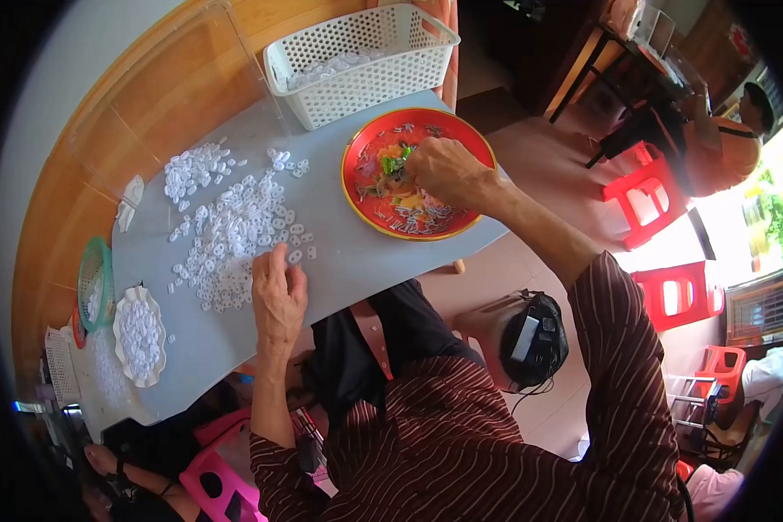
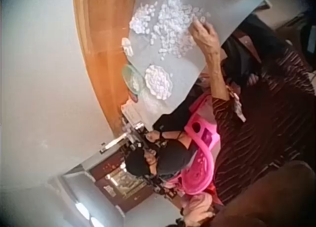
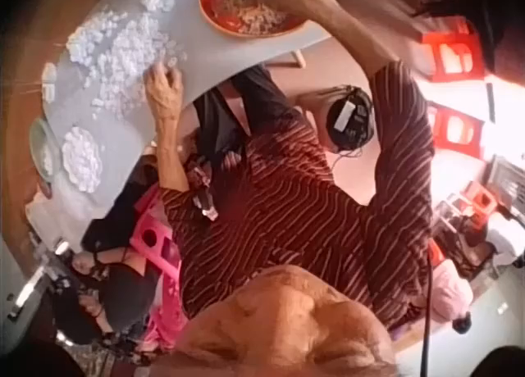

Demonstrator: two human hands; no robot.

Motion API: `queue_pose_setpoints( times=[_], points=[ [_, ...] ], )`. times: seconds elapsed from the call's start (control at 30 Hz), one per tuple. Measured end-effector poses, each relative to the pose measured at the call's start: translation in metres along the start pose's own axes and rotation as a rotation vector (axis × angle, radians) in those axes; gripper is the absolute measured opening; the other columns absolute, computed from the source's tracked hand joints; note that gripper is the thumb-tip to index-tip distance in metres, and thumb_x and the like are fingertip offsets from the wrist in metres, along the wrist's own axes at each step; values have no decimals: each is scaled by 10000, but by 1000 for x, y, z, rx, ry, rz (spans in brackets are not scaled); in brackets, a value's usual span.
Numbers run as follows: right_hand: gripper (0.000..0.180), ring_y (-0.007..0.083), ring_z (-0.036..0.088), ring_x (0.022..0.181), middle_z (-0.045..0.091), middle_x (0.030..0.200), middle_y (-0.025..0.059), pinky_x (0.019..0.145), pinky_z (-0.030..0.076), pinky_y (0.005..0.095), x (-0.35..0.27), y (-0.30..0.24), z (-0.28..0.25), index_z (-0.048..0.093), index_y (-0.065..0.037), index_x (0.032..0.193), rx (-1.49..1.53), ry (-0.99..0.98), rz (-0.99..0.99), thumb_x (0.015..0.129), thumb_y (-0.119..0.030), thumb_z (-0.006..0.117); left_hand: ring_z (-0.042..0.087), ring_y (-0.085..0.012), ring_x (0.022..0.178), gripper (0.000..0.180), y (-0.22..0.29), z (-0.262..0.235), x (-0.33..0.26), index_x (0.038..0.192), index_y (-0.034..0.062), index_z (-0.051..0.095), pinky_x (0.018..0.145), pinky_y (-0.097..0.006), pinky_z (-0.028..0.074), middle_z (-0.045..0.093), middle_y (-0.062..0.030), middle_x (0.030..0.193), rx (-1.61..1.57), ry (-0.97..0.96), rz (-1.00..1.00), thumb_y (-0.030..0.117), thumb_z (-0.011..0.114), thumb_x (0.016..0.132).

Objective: Assembling small white plastic ring-like components by hand at a table.

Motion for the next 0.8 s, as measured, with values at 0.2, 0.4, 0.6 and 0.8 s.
queue_pose_setpoints(
  times=[0.2,0.4,0.6,0.8],
  points=[
    [123,353,625,676,618,697,200,618,497,437,-2,-6,-10,650,16,705,-122,16,76,690,-106,639,550,-276,760,323,5,-3,3,1116,11,530,684,-384,470,541,-158,883,-52,101,-34,-37,557,797],
    [147,299,614,602,600,630,151,567,489,391,-7,-34,-25,577,17,682,291,188,78,676,-97,669,515,-330,831,257,1,-13,5,1019,3,544,730,-414,441,530,-150,857,-109,194,35,-52,555,769],
    [128,242,657,656,653,713,144,623,524,318,-21,-105,-9,644,11,807,754,196,-12,699,-58,638,532,-326,828,167,4,-25,15,933,-13,581,726,-402,443,569,-139,844,-78,110,68,-68,543,779],
    [128,192,653,653,660,735,119,620,512,290,-16,-127,36,642,7,878,947,152,88,765,-53,638,514,-334,841,158,-6,-24,32,937,-32,574,757,-415,444,545,-166,823,-97,-27,31,-31,550,781]
  ],
)
Point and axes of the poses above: each hand's wrist, its own x-axis towards the middle knuckle, its own z-axis out of the palm, y = z × x, the point moved 3 cm from there along x, towards the middle knuckle
